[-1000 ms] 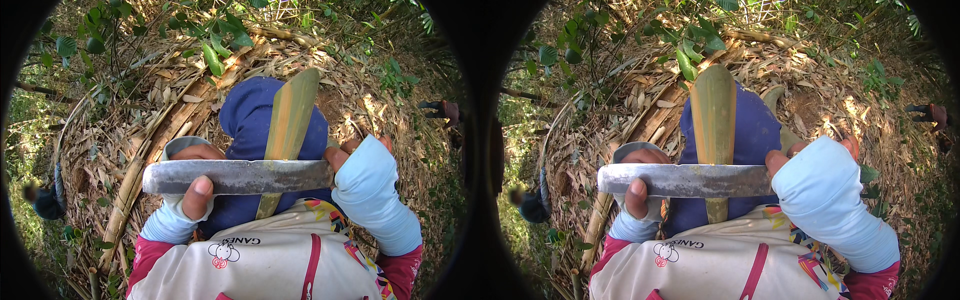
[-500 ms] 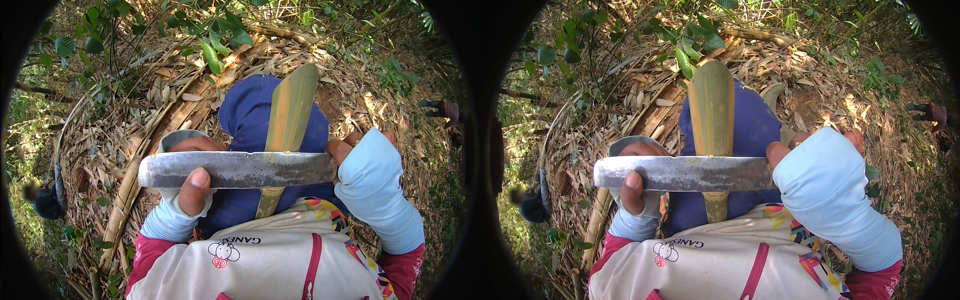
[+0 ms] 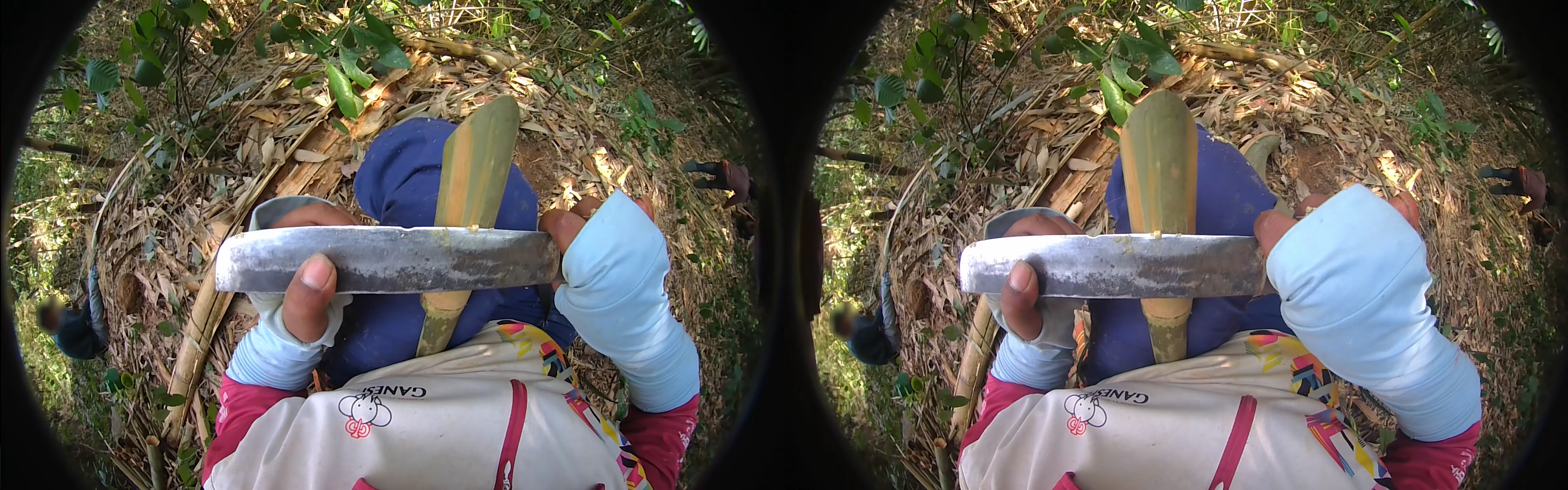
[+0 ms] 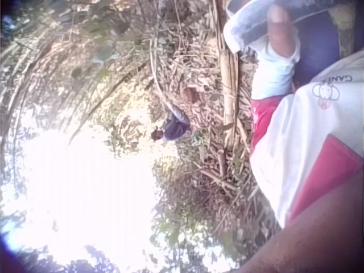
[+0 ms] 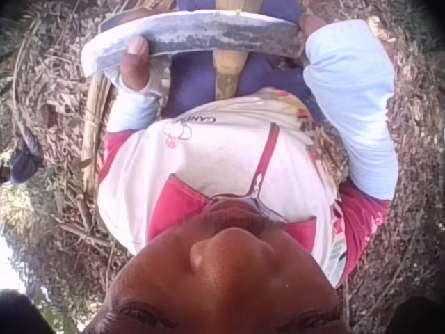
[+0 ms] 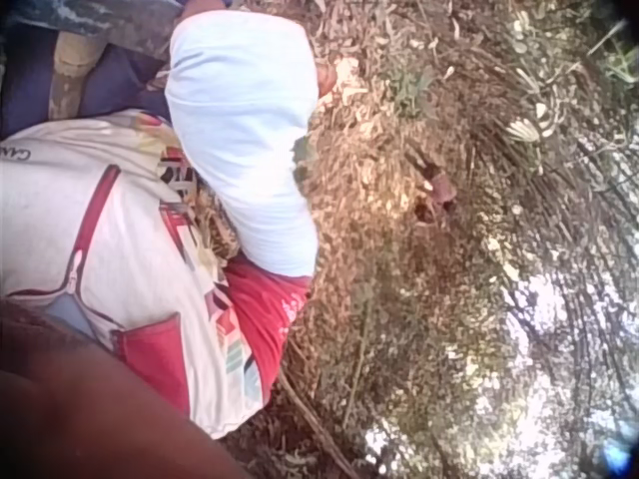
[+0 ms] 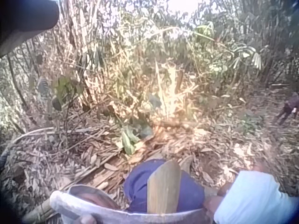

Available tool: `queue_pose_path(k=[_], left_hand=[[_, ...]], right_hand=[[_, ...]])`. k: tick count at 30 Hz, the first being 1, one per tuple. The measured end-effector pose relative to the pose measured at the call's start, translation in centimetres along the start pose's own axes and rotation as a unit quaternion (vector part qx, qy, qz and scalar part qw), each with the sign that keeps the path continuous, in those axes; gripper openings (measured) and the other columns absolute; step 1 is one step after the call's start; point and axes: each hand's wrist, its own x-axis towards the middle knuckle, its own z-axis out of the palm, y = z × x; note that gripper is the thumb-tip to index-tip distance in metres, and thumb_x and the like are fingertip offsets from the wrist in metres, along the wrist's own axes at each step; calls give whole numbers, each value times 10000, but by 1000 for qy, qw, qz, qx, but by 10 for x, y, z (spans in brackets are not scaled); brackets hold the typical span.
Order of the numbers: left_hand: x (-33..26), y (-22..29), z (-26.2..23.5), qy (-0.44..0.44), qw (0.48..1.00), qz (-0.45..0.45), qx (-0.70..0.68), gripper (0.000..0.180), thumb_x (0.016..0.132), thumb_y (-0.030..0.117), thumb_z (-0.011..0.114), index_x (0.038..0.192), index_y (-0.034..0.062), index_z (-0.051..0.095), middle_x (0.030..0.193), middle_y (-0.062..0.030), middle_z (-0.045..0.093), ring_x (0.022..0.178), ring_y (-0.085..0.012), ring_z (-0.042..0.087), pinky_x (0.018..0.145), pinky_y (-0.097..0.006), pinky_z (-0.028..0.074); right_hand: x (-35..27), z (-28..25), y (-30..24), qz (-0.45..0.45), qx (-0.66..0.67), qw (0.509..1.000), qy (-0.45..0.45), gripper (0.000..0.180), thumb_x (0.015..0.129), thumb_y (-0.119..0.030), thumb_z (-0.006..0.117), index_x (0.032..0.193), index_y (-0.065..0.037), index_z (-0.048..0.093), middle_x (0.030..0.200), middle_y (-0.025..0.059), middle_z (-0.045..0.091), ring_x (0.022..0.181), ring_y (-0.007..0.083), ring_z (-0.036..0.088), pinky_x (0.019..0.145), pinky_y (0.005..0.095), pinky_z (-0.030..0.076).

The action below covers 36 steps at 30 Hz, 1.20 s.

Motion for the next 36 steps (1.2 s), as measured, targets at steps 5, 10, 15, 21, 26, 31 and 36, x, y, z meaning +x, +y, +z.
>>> queue_pose_path(k=[5, 10, 15, 21, 26, 31, 36], left_hand=[[2, 0, 0, 4, 1000, 6, 1, 507, 732, 466, 556, 745, -40, 544, 704, -131, 538, 680, -199, 516, 604, -302, 401], [9, -2, -3, -12, 1000, 12, -13, 494, 727, 443, 566, 783, -47, 546, 723, -132, 543, 690, -204, 521, 617, -309, 414], [10, 0, 3, 41, 999, 15, -24, 479, 731, 427, 555, 800, -47, 549, 724, -135, 552, 676, -201, 527, 604, -300, 418], [12, 1, -7, -7, 998, -41, -45, 563, 689, 488, 651, 960, 3, 559, 851, -63, 563, 788, -154, 532, 720, -288, 430], [15, 3, -3, 9, 996, -36, -85, 561, 696, 476, 674, 986, 11, 555, 853, -57, 564, 791, -154, 542, 719, -298, 449], [19, 3, 1, 11, 993, -41, -108, 556, 699, 456, 684, 1008, 13, 554, 862, -61, 567, 806, -159, 552, 727, -311, 466], [22, 5, 10, 78, 993, -8, -87, 467, 749, 374, 519, 948, -48, 534, 826, -117, 545, 771, -200, 536, 691, -315, 433]], right_hand=[[6, -8, -1, 1, 3, 1000, -14, 213, 666, -165, 635, 877, -151, 611, 709, 60, 544, 724, 272, 562, 671, 450, 398], [8, -5, 3, -14, -8, 1000, 9, 348, 551, -63, 703, 881, -123, 611, 723, 77, 534, 699, 305, 535, 637, 422, 396], [10, -2, 5, -14, -10, 999, 42, 365, 537, -47, 709, 879, -123, 604, 725, 77, 537, 700, 313, 531, 632, 422, 397], [14, -7, 2, -5, 20, 997, 74, 384, 525, -55, 730, 880, -117, 599, 731, 87, 544, 700, 321, 526, 637, 425, 398], [22, -22, -9, -7, 39, 997, 71, 396, 522, -43, 737, 890, -106, 607, 743, 95, 548, 723, 324, 530, 649, 425, 406], [22, -22, -13, 34, 26, 996, 78, 396, 524, -22, 730, 897, -89, 614, 756, 101, 553, 749, 330, 537, 686, 416, 420], [32, -25, -4, 26, 37, 999, 28, 400, 532, -12, 721, 910, -81, 609, 776, 103, 565, 781, 325, 549, 707, 409, 430]])
